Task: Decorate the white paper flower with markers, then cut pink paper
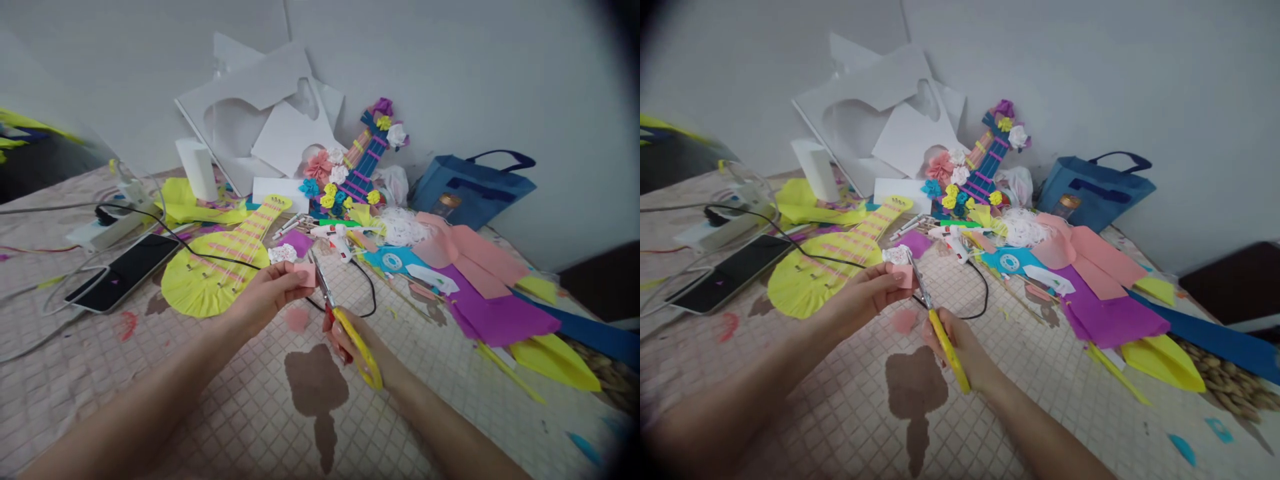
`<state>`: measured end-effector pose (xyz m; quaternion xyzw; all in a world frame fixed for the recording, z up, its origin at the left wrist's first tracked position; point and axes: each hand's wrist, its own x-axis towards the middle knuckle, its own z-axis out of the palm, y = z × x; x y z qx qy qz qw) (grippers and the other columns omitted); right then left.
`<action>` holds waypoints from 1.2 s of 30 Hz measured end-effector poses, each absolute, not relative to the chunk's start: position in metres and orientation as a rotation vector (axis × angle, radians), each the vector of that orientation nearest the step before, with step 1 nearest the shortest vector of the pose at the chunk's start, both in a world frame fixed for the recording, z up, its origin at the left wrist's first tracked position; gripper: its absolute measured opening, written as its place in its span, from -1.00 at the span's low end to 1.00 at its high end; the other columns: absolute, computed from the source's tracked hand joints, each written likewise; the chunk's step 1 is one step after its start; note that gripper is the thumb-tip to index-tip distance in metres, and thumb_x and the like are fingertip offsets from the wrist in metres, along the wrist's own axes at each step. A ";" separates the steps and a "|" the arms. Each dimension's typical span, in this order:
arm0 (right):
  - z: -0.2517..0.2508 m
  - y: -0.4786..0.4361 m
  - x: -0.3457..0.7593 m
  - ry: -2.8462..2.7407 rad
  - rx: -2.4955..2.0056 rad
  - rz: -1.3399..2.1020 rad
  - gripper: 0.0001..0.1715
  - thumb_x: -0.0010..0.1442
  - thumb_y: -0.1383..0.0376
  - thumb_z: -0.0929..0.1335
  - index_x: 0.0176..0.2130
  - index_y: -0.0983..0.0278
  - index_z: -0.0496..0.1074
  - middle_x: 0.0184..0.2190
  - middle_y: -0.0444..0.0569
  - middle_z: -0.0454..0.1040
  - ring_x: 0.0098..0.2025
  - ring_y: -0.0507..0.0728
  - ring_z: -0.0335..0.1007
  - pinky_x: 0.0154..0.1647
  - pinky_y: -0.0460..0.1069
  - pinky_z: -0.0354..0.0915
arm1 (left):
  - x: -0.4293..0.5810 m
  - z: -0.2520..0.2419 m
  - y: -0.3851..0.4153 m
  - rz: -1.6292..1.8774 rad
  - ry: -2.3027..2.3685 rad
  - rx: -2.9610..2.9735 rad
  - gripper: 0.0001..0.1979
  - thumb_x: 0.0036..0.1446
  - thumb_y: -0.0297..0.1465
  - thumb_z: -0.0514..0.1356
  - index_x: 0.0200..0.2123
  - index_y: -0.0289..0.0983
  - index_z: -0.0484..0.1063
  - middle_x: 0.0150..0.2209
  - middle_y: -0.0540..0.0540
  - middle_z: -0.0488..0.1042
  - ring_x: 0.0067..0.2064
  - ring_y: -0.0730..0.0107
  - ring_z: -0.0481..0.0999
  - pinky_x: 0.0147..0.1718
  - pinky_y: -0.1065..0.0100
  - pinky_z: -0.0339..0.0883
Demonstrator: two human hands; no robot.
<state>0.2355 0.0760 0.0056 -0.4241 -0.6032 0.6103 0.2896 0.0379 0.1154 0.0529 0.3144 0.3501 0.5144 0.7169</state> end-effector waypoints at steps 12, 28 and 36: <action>0.004 0.075 0.238 -1.660 -1.138 1.528 -0.54 0.18 -0.12 0.26 -0.32 0.21 0.26 -0.65 -0.27 0.09 -0.63 -0.04 0.00 -0.65 -0.12 0.02 | 0.037 0.056 0.115 1.176 0.842 0.675 -0.74 -0.14 -0.47 0.40 -0.50 -0.30 0.32 -0.49 0.03 0.52 -0.42 0.48 0.56 -0.28 0.42 0.44; 0.026 0.072 0.230 -1.740 -1.303 1.369 -0.66 0.12 0.03 0.33 -0.41 0.20 0.18 -0.63 -0.27 0.10 -0.59 -0.02 0.00 -0.59 -0.09 -0.02 | 0.036 0.059 0.114 1.198 0.842 0.719 -0.74 -0.12 -0.45 0.39 -0.50 -0.30 0.31 -0.49 0.02 0.52 -0.41 0.49 0.55 -0.30 0.42 0.44; 0.028 0.073 0.231 -1.775 -1.346 1.275 -0.62 0.09 0.00 0.33 -0.45 0.22 0.17 -0.57 -0.21 0.14 -0.52 0.00 0.02 -0.53 -0.08 0.01 | 0.037 0.059 0.115 1.194 0.847 0.716 -0.75 -0.11 -0.45 0.38 -0.51 -0.30 0.31 -0.48 0.01 0.51 -0.41 0.49 0.55 -0.29 0.41 0.43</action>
